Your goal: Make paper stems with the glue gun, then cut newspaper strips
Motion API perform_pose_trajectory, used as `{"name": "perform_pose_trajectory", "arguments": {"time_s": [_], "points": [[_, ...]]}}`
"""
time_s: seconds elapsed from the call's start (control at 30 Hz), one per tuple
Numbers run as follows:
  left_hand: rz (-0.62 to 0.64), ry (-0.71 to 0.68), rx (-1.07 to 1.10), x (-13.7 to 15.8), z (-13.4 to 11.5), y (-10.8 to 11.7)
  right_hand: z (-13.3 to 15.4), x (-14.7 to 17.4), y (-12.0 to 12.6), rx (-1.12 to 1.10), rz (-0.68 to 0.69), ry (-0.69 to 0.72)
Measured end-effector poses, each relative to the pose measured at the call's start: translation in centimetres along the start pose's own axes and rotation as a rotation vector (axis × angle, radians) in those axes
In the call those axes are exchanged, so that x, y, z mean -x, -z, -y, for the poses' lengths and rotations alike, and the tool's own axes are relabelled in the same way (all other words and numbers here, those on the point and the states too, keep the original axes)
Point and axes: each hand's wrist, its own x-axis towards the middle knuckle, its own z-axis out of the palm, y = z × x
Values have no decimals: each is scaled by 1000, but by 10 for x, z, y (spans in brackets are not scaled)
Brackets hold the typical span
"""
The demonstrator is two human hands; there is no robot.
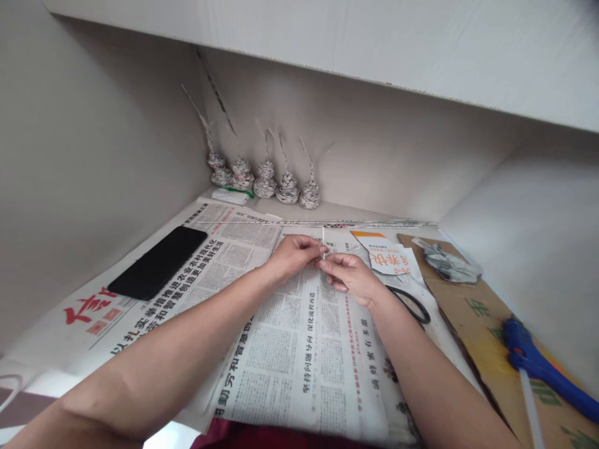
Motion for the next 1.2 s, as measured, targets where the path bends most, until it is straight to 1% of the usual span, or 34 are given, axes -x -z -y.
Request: {"name": "perform_pose_trajectory", "arguments": {"time_s": [0.07, 0.2, 0.3, 0.47, 0.63, 0.8, 0.87, 0.93, 1.03, 1.2], "points": [[7, 11, 16, 0, -2, 0, 0, -1, 2, -28, 16, 13], [5, 15, 1, 2, -4, -1, -1, -2, 1, -54, -24, 5], [25, -11, -4, 3, -4, -1, -1, -1, -1, -65, -43, -5], [35, -26, 13, 2, -1, 0, 1, 1, 0, -64, 39, 7], [83, 5, 36, 2, -2, 0, 1, 0, 3, -60, 68, 18], [93, 18, 23, 3, -3, 0, 0, -1, 5, -59, 166, 2], [99, 15, 14, 3, -2, 0, -1, -1, 5, -69, 164, -3], [105, 18, -7, 3, -2, 0, -2, -2, 5, -82, 132, -8], [55, 12, -74, -1, -1, 3, -2, -3, 5, -94, 69, 0], [-149, -129, -286, -13, 4, 17, 1, -3, 2, -118, -20, 33]]}}
